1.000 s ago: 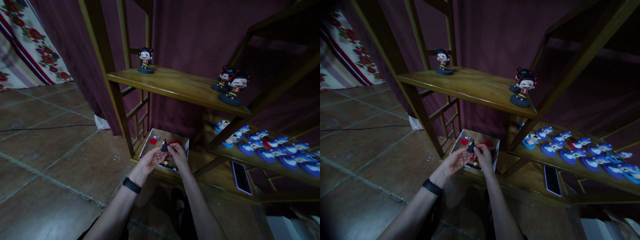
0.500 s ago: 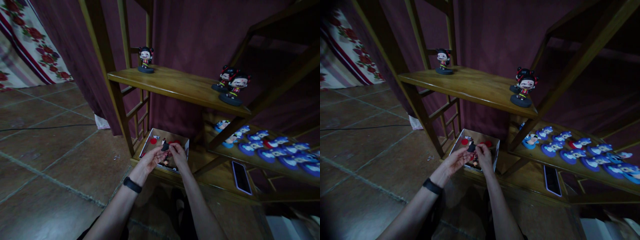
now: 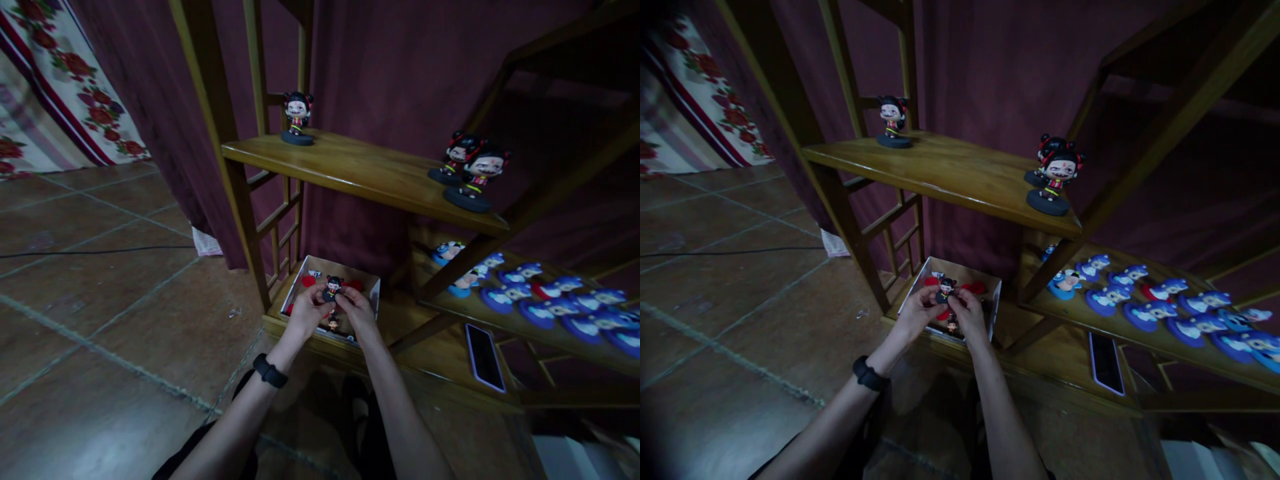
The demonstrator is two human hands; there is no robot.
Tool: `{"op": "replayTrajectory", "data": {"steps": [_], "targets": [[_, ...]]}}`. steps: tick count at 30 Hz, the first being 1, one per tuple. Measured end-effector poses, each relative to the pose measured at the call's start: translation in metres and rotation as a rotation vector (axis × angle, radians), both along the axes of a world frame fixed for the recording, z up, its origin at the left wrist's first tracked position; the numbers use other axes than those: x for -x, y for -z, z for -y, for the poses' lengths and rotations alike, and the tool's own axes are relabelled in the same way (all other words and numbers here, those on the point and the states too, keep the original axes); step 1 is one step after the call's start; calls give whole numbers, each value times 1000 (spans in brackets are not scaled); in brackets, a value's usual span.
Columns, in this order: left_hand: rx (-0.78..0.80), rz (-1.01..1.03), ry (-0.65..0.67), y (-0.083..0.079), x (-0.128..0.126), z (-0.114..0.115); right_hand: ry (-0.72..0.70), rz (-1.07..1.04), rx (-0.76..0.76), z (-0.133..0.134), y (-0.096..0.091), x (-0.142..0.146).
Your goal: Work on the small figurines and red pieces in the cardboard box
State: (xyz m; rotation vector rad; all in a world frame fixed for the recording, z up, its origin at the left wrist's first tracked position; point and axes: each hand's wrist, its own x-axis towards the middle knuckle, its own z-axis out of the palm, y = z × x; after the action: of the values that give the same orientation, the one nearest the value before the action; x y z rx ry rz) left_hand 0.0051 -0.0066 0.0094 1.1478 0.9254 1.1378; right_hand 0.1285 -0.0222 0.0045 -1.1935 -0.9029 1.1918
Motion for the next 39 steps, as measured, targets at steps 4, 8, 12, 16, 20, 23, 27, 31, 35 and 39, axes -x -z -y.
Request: {"op": "replayTrajectory", "data": {"steps": [4,8,12,16,20,23,27,31,35,39], "targets": [[-271,-433,-60,-1,1,4,8,33,-30,-1,1,0],[-448,-769,-59,-5,1,10,28,99,16,-3,7,0],[-492,-972,9,-10,2,17,22,137,-21,-5,14,-1],[-544,-1100,40,-15,2,22,4,140,-79,-7,19,-1],[-616,-1199,47,-15,1,23,47,146,-74,-6,19,-2],[-711,-1231,53,-15,1,22,71,132,-75,-5,17,-3],[-776,-1252,54,-15,2,22,60,53,-57,-3,14,-3],[-800,-1282,46,-16,3,23,59,24,-26,-2,13,-1],[-817,-1318,36,-15,2,24,52,10,-40,0,12,1],[-810,-1329,47,-14,1,23,55,8,-41,1,13,1]]}}
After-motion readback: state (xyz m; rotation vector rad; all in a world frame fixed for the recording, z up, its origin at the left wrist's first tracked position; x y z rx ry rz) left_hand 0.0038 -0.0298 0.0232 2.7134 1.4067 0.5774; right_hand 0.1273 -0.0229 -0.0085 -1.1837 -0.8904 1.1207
